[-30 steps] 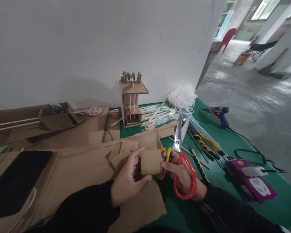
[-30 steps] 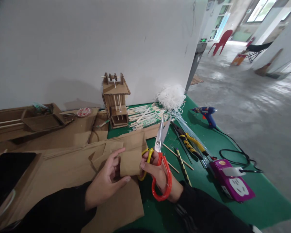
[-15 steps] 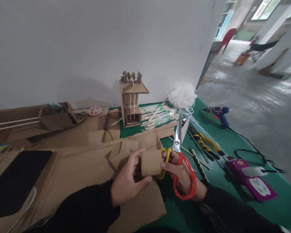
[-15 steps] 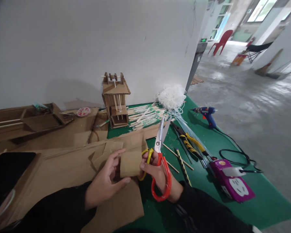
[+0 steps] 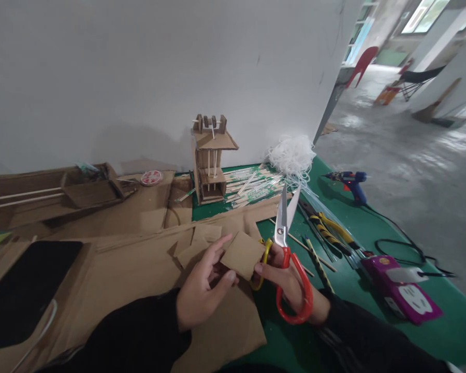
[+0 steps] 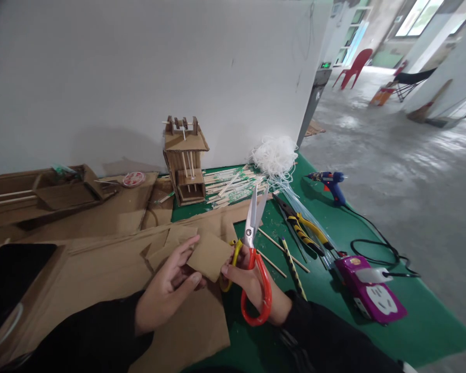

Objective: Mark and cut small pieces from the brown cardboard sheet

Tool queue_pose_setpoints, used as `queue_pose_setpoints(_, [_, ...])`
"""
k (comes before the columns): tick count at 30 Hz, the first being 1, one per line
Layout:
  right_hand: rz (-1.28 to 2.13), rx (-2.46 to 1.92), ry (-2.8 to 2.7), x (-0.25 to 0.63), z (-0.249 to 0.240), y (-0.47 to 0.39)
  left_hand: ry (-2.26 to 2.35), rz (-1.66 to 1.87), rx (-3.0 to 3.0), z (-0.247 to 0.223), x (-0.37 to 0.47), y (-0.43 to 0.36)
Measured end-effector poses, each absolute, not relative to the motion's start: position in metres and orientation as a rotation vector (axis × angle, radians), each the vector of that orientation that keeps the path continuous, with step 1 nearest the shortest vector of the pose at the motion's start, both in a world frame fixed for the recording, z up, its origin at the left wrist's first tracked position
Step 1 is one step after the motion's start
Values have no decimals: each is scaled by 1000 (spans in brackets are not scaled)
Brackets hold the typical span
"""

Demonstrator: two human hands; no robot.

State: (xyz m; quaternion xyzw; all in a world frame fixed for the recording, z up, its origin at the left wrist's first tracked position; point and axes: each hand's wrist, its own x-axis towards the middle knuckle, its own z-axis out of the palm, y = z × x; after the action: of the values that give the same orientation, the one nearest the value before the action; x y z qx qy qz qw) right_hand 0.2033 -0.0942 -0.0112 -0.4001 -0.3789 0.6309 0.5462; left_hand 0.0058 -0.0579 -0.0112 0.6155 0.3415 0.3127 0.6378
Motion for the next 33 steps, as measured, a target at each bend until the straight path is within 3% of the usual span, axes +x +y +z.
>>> queue_pose_setpoints(20, [1475,-1008,-971,204,-6,-97,748,725,1506,-11,0,-57])
queue_pose_setpoints(33, [1394,-1100,-981,208,-8,-96,858,489,1600,-7,4,-59])
